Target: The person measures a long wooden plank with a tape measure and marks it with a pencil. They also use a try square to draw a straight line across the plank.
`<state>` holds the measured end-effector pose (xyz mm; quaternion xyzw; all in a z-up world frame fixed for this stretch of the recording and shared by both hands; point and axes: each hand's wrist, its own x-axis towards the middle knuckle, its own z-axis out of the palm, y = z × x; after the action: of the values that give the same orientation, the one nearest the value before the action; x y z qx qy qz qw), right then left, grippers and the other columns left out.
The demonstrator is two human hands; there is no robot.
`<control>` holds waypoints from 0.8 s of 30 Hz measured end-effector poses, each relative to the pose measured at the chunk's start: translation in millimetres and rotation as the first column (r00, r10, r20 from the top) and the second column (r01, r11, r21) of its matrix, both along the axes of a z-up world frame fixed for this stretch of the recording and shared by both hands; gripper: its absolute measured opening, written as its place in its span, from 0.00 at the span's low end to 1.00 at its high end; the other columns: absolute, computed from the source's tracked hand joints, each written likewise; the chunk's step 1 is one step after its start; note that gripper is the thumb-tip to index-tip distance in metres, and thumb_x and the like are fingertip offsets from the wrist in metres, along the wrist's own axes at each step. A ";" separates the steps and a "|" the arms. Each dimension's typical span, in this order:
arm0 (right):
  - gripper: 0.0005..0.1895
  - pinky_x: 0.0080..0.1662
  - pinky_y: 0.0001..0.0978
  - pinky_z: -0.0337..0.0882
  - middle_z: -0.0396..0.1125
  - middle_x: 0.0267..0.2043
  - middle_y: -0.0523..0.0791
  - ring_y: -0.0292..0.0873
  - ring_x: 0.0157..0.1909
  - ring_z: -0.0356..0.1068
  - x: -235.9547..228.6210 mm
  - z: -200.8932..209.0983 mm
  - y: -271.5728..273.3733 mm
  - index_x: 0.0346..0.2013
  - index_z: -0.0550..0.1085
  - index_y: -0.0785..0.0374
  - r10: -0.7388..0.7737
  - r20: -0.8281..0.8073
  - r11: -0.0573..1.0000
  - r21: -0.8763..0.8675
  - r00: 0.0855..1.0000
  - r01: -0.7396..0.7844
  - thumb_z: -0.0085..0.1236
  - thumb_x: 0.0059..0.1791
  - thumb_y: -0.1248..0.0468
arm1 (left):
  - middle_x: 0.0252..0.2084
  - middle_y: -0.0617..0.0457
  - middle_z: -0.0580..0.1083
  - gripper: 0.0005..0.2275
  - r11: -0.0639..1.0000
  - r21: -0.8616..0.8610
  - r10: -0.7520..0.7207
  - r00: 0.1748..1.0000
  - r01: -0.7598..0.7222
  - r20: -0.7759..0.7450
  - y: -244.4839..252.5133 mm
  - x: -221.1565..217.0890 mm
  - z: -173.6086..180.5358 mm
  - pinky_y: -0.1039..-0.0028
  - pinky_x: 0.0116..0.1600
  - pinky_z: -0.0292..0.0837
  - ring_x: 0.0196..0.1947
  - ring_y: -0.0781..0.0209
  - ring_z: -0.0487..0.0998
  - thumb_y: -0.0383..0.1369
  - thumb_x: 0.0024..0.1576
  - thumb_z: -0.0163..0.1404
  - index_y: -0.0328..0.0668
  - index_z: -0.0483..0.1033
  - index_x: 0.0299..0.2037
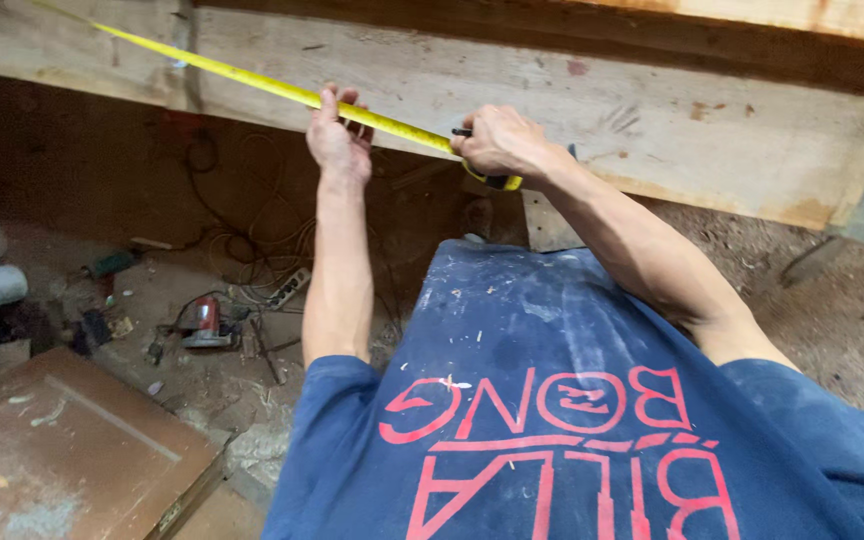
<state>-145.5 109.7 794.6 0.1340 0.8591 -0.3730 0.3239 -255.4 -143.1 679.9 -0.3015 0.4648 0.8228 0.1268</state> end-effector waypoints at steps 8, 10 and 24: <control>0.21 0.49 0.52 0.73 0.75 0.43 0.56 0.58 0.46 0.75 2.0 -2.1 -15.1 0.47 0.80 0.58 0.042 -0.015 0.998 0.050 0.999 -0.041 0.54 0.52 0.47 | 0.34 0.51 0.80 0.11 0.836 -0.355 -0.418 0.905 0.419 0.085 10.6 31.6 8.2 0.71 0.30 0.71 0.29 0.63 0.79 0.40 0.64 0.50 0.40 0.76 0.45; 0.21 0.49 0.53 0.73 0.74 0.45 0.56 0.59 0.48 0.74 2.6 -3.7 -22.6 0.45 0.79 0.61 0.026 -0.003 0.995 0.097 1.000 -0.026 0.56 0.52 0.46 | 0.34 0.51 0.76 0.11 0.757 -0.341 -0.485 0.829 0.558 0.279 14.9 36.8 3.1 0.73 0.31 0.73 0.29 0.63 0.79 0.40 0.66 0.52 0.39 0.77 0.44; 0.20 0.52 0.54 0.71 0.74 0.46 0.57 0.61 0.51 0.73 4.0 0.1 -41.2 0.48 0.79 0.58 -0.010 -0.008 0.988 0.157 1.000 0.011 0.55 0.51 0.47 | 0.39 0.51 0.80 0.12 0.993 -0.115 -0.026 0.999 0.029 0.030 19.7 22.7 -13.3 0.68 0.37 0.77 0.35 0.61 0.79 0.40 0.64 0.46 0.41 0.74 0.49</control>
<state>-141.4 68.5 794.7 0.1623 0.8862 -0.3064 0.3073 -232.7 -123.4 666.6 -0.3136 0.5137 0.7885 0.1271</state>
